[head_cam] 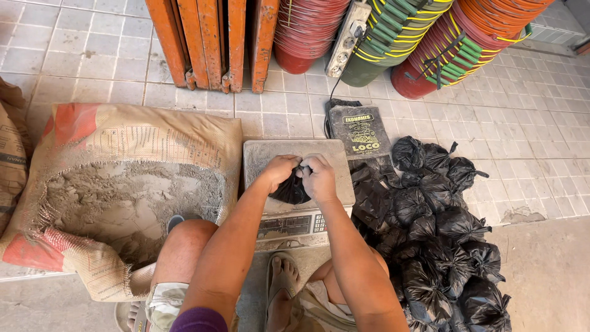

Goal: The person scoops a gray powder from a large sack into a small black plastic bag using a metal cup. They place the bag on a digital scale to weigh it, then tie the bag closed and set it aside with other finished packages.

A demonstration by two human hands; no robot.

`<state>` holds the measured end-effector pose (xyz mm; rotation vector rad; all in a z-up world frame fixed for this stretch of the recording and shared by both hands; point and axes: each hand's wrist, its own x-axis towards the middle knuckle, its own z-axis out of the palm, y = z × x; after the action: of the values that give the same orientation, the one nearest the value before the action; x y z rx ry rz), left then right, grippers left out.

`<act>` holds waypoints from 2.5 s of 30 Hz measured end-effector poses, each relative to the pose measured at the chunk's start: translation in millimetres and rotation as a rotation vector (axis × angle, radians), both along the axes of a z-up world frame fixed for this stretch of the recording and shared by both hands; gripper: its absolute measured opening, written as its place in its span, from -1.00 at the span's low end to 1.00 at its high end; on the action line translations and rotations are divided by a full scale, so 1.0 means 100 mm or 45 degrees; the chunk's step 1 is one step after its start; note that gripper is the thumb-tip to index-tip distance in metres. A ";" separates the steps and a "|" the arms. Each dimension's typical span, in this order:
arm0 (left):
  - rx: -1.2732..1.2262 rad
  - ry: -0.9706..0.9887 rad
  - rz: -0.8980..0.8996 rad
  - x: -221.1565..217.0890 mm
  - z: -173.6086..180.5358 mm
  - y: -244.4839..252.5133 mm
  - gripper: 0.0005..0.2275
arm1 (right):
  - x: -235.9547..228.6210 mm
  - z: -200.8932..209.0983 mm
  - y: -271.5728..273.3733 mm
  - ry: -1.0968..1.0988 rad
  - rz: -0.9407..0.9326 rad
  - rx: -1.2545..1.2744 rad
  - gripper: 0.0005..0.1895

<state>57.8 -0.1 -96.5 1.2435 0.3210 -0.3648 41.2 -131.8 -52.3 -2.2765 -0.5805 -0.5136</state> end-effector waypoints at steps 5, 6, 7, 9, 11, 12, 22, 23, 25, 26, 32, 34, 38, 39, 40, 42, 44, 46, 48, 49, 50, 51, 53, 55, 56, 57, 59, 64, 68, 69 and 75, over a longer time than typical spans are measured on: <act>-0.074 -0.019 0.071 -0.07 0.19 -0.07 -0.74 | 0.10 -0.07 -0.07 0.164 0.004 0.266 -0.81; 0.034 -0.013 0.120 -0.03 0.14 -0.08 -0.76 | 0.15 -0.13 -0.11 0.246 0.009 0.299 -0.83; 0.032 -0.013 0.120 -0.03 0.16 -0.10 -0.76 | 0.07 0.03 -0.12 0.245 0.009 0.298 -0.83; 0.361 0.030 0.179 -0.01 0.21 -0.10 -0.84 | -0.07 0.33 -0.12 0.323 0.066 0.164 -0.87; 0.468 0.090 0.250 -0.07 0.15 0.03 -0.82 | -0.28 0.45 -0.11 0.379 0.125 -0.016 -0.88; 0.576 0.136 0.321 -0.06 0.14 0.09 -0.80 | -0.35 0.52 -0.11 0.418 0.183 -0.194 -0.87; 1.127 0.100 0.256 -0.17 0.31 0.26 -0.79 | -0.41 0.22 -0.35 0.572 0.282 -0.818 -0.92; 1.058 0.040 0.214 -0.25 0.50 0.30 -0.77 | -0.40 0.32 -0.29 0.707 0.303 -0.274 -0.90; 0.962 -0.008 0.181 -0.38 0.76 0.24 -0.75 | -0.39 0.46 -0.16 0.826 0.321 0.249 -0.86; 0.921 -0.173 0.051 -0.39 0.88 0.23 -0.80 | -0.38 0.49 -0.01 0.860 0.134 0.684 -0.87; 0.920 -0.552 -0.218 -0.47 1.11 0.19 -0.85 | 0.07 -0.35 0.13 0.948 -0.198 1.134 -0.85; 0.918 -0.567 -0.181 -0.45 1.07 0.20 -0.87 | 0.10 -0.38 0.17 0.920 -0.230 1.120 -0.83; 1.013 -0.726 -0.158 -0.38 0.91 0.16 -0.91 | 0.02 -0.29 0.21 0.789 -0.305 0.912 -0.91; 1.073 -0.773 -0.141 -0.36 0.84 0.16 -0.93 | 0.01 -0.31 0.20 0.738 -0.259 0.772 -0.80; 1.076 -0.776 -0.162 -0.39 0.90 0.13 -0.93 | 0.02 -0.39 0.19 0.738 -0.275 0.785 -0.80; 1.027 -0.698 -0.247 -0.46 1.02 0.09 -0.88 | 0.06 -0.53 0.20 0.760 -0.141 0.751 -0.98; 0.977 -0.599 -0.233 -0.49 1.11 0.10 -0.82 | 0.06 -0.41 0.25 0.756 -0.138 0.737 -0.92; 0.923 -0.502 -0.225 -0.50 1.13 0.16 -0.74 | 0.02 -0.29 0.26 0.752 -0.145 0.721 -0.86; 0.946 -0.355 -0.496 -0.49 1.10 0.27 -0.52 | -0.01 -0.16 0.26 0.792 -0.120 0.799 -0.85; 0.947 -0.359 -0.515 -0.45 0.93 0.24 -0.52 | -0.02 -0.13 0.23 0.788 -0.137 0.809 -0.85; 1.013 -0.318 -0.507 -0.43 0.75 0.22 -0.58 | -0.02 -0.11 0.21 0.825 -0.083 0.703 -0.85; 1.078 -0.277 -0.499 -0.40 0.58 0.20 -0.65 | -0.02 -0.09 0.20 0.859 -0.029 0.596 -0.85; 0.985 -0.310 -0.439 -0.30 0.36 0.22 -0.76 | 0.02 -0.19 0.13 0.836 0.002 0.384 -0.89; 0.881 -0.336 -0.390 -0.25 0.28 0.21 -0.83 | -0.02 -0.14 0.08 0.820 0.021 0.168 -0.92; 0.879 -0.341 -0.391 -0.25 0.32 0.21 -0.84 | -0.06 -0.04 0.07 0.774 0.038 -0.045 -0.90; 0.877 -0.346 -0.391 -0.25 0.36 0.21 -0.85 | -0.11 0.06 0.07 0.725 0.056 -0.257 -0.89; 0.894 -0.340 -0.396 -0.24 0.39 0.20 -0.85 | -0.15 0.16 0.03 0.723 -0.005 -0.305 -0.88; 0.939 -0.316 -0.427 -0.28 0.71 0.18 -0.84 | -0.16 0.18 0.11 0.540 -0.123 -0.475 -0.84; 0.842 -0.157 -0.327 -0.23 0.51 0.16 -0.80 | -0.10 -0.10 0.21 0.085 -0.195 -0.492 -0.93; 0.772 -0.126 -0.275 -0.17 0.34 0.18 -0.79 | -0.08 -0.23 0.25 -0.042 -0.227 -0.506 -0.93; 0.613 -0.088 -0.063 -0.06 -0.15 0.22 -0.88 | -0.13 0.03 0.21 0.070 -0.168 -0.335 -0.91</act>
<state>52.0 22.1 -111.5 1.7346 0.3299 -0.2942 28.0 -110.5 -49.8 -2.5831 -0.4966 -0.4584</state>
